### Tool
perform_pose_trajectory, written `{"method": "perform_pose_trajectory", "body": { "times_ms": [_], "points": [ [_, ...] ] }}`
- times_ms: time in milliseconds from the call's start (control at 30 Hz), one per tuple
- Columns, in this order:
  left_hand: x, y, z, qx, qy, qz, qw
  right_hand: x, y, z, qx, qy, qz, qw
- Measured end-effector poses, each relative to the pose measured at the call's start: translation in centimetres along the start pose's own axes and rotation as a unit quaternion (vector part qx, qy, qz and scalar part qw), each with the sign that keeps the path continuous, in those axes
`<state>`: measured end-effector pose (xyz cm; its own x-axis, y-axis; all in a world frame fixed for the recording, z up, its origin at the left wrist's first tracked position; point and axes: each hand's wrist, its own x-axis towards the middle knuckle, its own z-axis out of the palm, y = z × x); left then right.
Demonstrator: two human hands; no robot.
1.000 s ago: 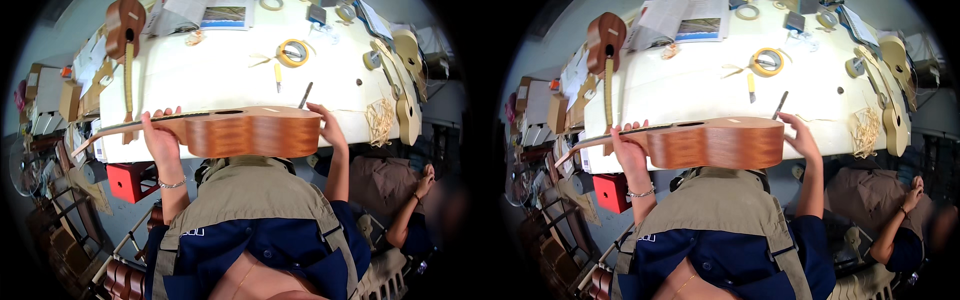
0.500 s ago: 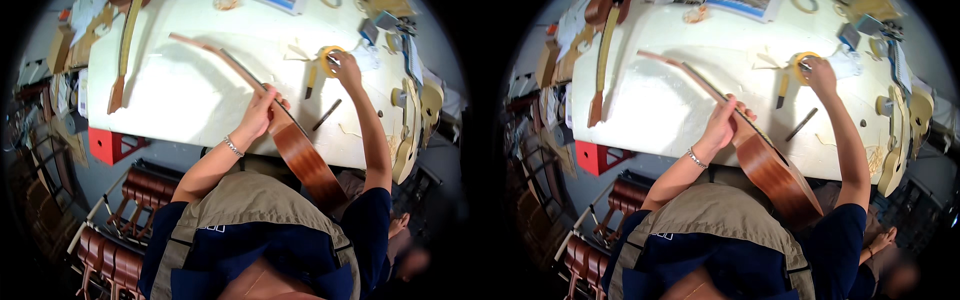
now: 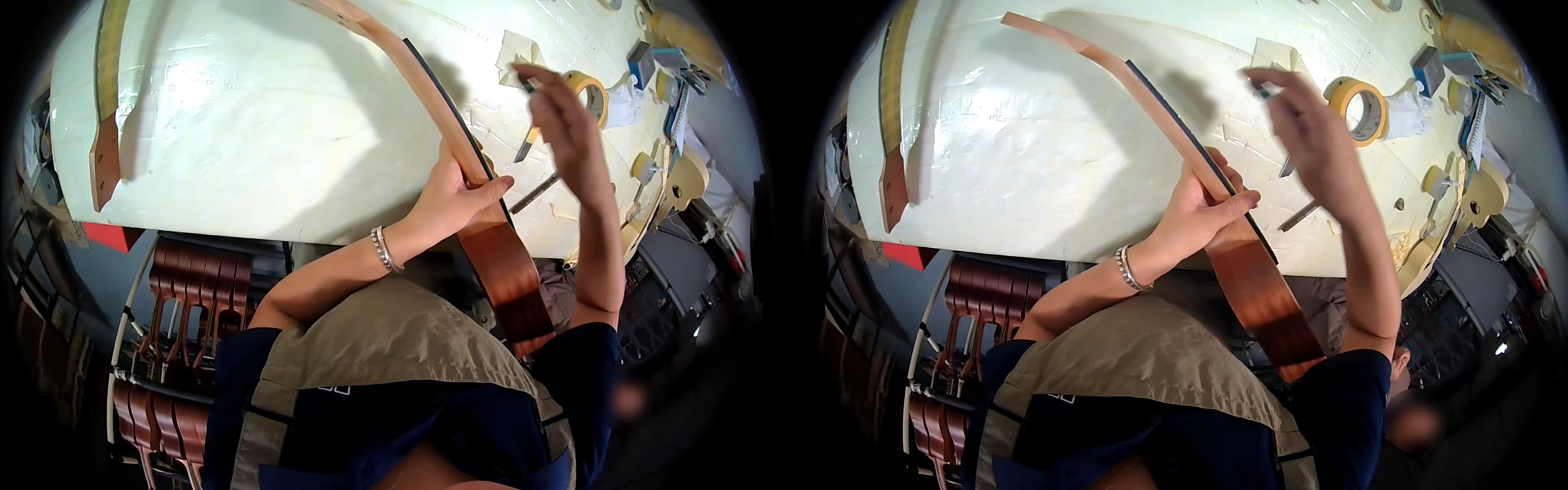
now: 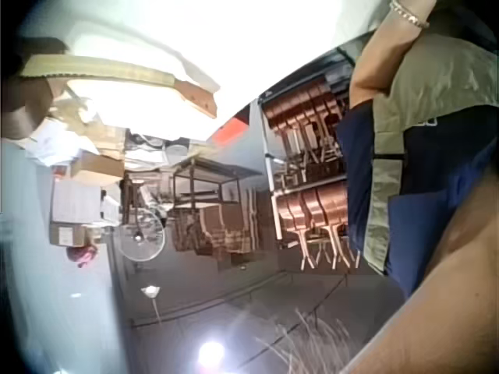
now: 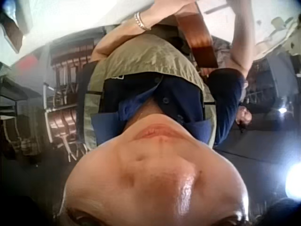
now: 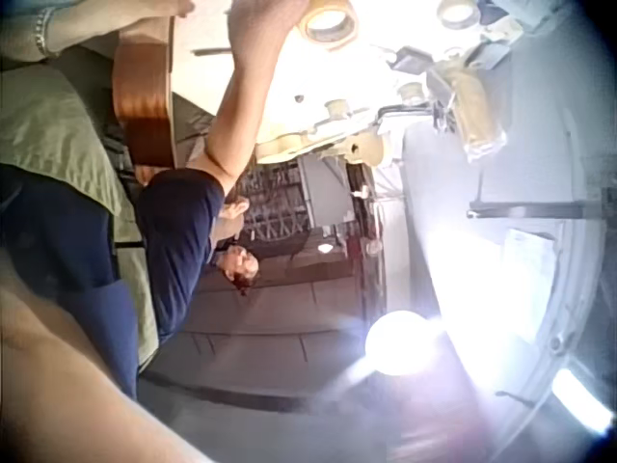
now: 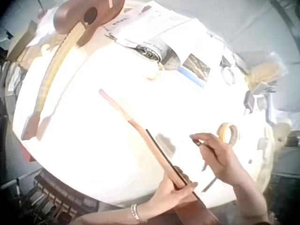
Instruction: The person applies a finish to the body of a ukulele using a brush. They rotate the instrument to coat different sides and edges, then set it down on the workbench.
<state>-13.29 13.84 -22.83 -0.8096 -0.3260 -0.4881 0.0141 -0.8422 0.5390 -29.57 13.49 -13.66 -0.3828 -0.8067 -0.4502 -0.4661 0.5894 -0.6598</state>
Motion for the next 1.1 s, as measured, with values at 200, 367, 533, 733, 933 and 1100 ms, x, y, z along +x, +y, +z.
{"method": "perform_pose_trajectory", "body": {
  "times_ms": [200,367,533,733,933,1100],
  "points": [
    [-0.1,1.2,0.3,-0.016,-0.016,0.048,0.999,0.3,-4.1,4.1,-0.078,0.000,-0.066,0.995],
    [-0.1,0.9,-0.2,-0.053,-0.046,0.012,0.997,0.6,-3.3,5.7,-0.160,0.062,-0.116,0.978],
    [-0.2,1.2,0.0,-0.045,-0.037,0.014,0.998,0.5,-3.7,6.4,-0.207,0.079,-0.118,0.968],
    [-0.1,1.1,-0.2,0.011,-0.023,0.054,0.998,1.7,-4.7,7.0,-0.254,0.091,-0.136,0.953],
    [-0.1,1.0,0.1,0.014,-0.014,0.055,0.998,1.2,-4.5,7.0,-0.275,0.120,-0.168,0.939],
    [0.4,1.2,-0.1,0.076,-0.010,0.071,0.994,0.8,-4.4,7.1,-0.292,0.118,-0.167,0.934]
  ]
}}
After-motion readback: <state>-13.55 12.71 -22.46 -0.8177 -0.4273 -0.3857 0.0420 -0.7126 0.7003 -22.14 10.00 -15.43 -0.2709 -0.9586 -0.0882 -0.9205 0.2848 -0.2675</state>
